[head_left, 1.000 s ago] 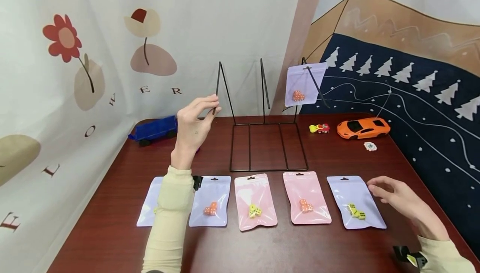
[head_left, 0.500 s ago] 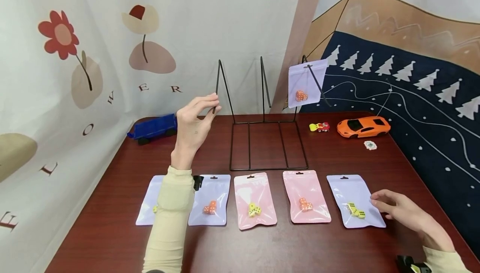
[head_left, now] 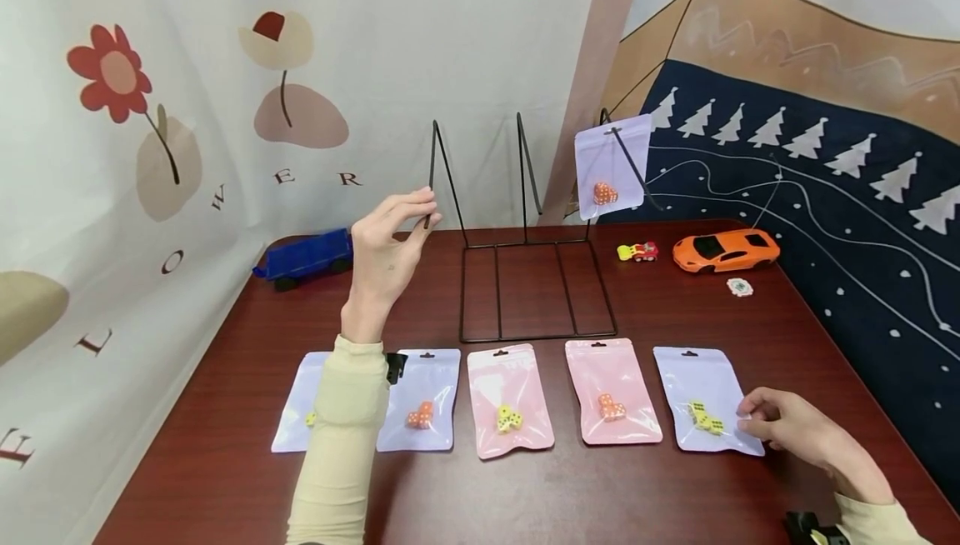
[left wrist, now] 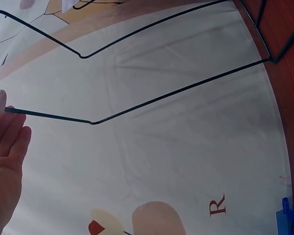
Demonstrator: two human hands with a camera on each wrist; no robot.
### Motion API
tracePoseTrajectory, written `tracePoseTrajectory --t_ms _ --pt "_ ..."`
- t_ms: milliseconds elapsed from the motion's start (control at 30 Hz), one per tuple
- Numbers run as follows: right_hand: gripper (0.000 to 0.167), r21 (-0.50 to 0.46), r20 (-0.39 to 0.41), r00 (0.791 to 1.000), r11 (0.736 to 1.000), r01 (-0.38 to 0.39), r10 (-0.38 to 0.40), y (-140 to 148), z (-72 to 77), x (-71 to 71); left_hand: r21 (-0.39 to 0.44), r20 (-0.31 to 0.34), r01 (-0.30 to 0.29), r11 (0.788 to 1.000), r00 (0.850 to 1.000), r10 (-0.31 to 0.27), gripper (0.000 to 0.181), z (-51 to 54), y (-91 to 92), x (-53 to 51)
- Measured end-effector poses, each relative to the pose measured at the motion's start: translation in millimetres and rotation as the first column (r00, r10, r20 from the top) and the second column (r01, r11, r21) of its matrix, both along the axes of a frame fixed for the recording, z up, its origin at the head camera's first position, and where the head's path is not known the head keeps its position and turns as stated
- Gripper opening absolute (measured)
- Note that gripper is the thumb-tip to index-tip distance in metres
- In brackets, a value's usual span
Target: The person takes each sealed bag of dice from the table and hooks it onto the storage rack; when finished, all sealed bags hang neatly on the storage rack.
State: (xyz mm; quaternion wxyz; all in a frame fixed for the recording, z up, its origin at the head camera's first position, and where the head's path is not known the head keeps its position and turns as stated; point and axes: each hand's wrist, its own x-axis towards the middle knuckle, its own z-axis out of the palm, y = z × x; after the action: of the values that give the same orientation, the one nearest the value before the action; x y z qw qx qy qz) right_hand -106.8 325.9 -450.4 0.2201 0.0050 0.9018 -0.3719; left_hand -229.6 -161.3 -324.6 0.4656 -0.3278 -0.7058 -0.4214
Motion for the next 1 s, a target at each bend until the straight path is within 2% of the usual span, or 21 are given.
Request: tracePoseTrajectory --t_ms 233,433,633,833,1000 --pt "0.023 -0.034 -0.054 0.998 0.999 0.029 -0.031 -1 -5.4 -0.9 -0.014 0.003 0.006 1.000 1.000 -0.006 0.015 0.2 -0.4 0.3" --pt "0.028 -0.050 -0.087 0.996 0.999 0.021 -0.025 3 -1.4 -4.7 -0.009 -0.003 -0.004 1.000 1.000 0.004 0.015 0.2 -2.0 0.6" --pt "0.029 -0.080 -0.101 0.992 0.995 0.063 -0.071 2 2.4 -4.4 -0.010 0.000 0.001 1.000 1.000 -0.001 0.015 -0.5 -3.1 0.0" --pt "0.027 -0.116 -0.210 0.967 0.986 0.123 -0.146 0 6.9 -3.4 -0.014 0.003 0.001 1.000 1.000 -0.001 0.017 0.6 -1.9 -0.1" --pt "0.025 -0.197 -0.274 0.939 0.968 0.156 -0.208 -4 10.4 -5.1 -0.013 0.004 0.003 1.000 1.000 -0.003 0.017 0.3 -0.8 0.3"
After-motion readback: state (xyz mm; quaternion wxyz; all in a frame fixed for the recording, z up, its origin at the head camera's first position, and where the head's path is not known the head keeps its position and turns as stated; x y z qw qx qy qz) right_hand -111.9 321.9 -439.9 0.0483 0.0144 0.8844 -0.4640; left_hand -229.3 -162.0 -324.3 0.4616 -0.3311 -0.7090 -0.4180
